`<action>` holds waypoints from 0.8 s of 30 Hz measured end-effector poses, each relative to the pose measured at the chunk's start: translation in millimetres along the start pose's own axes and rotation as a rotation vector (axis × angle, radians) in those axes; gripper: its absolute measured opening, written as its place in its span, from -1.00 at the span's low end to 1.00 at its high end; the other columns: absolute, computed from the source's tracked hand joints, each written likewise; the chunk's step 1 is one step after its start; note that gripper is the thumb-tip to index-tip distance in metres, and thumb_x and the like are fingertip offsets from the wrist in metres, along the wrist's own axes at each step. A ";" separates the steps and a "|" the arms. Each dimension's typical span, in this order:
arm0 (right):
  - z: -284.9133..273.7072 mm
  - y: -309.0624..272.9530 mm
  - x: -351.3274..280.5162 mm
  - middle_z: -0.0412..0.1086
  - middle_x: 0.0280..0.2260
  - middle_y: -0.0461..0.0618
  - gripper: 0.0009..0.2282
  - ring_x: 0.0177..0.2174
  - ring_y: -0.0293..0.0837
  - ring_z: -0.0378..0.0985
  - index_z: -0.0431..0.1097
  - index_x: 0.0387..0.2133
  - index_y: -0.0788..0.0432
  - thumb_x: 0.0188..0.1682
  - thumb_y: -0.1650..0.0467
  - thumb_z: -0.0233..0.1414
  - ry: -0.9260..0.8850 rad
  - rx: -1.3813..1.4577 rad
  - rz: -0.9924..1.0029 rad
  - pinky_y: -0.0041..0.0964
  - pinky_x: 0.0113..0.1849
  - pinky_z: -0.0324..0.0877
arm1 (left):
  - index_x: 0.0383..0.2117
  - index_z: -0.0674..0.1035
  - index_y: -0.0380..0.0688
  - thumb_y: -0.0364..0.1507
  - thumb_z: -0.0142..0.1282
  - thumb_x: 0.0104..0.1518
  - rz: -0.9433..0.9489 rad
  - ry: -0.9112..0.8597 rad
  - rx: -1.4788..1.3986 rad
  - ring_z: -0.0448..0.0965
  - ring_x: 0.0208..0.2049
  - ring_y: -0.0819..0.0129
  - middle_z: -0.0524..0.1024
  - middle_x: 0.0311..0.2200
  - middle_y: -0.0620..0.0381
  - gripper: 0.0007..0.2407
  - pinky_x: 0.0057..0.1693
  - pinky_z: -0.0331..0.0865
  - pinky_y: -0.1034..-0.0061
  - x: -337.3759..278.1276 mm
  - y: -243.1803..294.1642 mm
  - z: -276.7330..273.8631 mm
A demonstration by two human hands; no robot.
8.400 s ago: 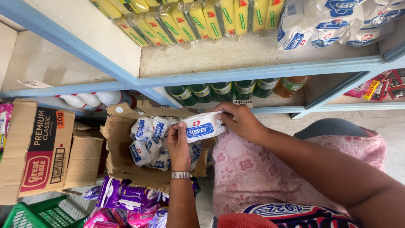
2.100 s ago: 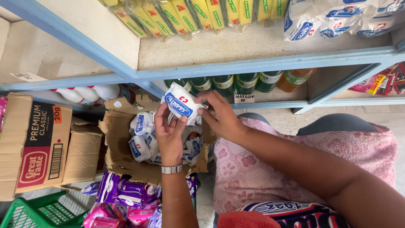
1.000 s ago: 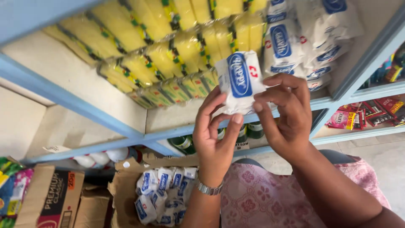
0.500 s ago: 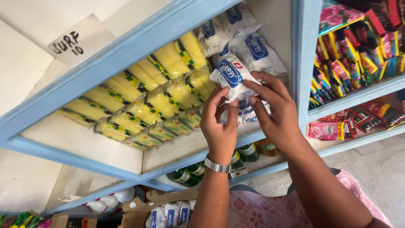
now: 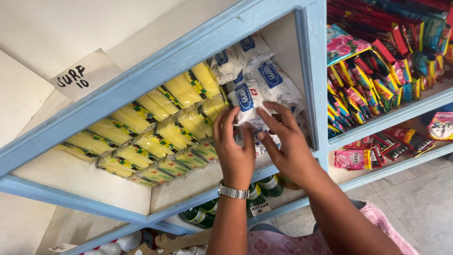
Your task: Stocking detergent bars from a box onto retail shelves.
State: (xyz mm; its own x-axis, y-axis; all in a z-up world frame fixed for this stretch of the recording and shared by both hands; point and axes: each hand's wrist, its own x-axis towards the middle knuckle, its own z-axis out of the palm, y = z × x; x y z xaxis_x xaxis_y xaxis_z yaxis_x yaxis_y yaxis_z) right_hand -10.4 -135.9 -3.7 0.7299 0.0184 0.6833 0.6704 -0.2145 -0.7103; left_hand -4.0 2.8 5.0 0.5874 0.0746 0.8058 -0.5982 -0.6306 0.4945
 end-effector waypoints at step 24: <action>15.9 27.1 -0.7 0.16 0.33 0.17 -0.50 0.21 0.21 0.24 0.29 0.24 0.17 -0.04 0.62 0.00 0.033 -0.154 -0.098 0.00 0.21 0.13 | 0.26 0.41 -0.14 -0.44 -0.03 0.30 0.213 -0.184 0.556 0.30 0.36 0.16 0.35 0.30 0.00 -0.62 0.31 0.10 0.13 24.7 -9.6 24.1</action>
State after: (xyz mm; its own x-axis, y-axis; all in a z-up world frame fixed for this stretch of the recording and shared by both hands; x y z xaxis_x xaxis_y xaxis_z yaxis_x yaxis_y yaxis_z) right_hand 9.4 -126.2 -26.2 0.6555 0.0150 0.7550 0.7080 -0.3599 -0.6076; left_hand 29.3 -7.8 12.3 0.6000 -0.2002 0.7745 -0.3682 -0.9286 0.0452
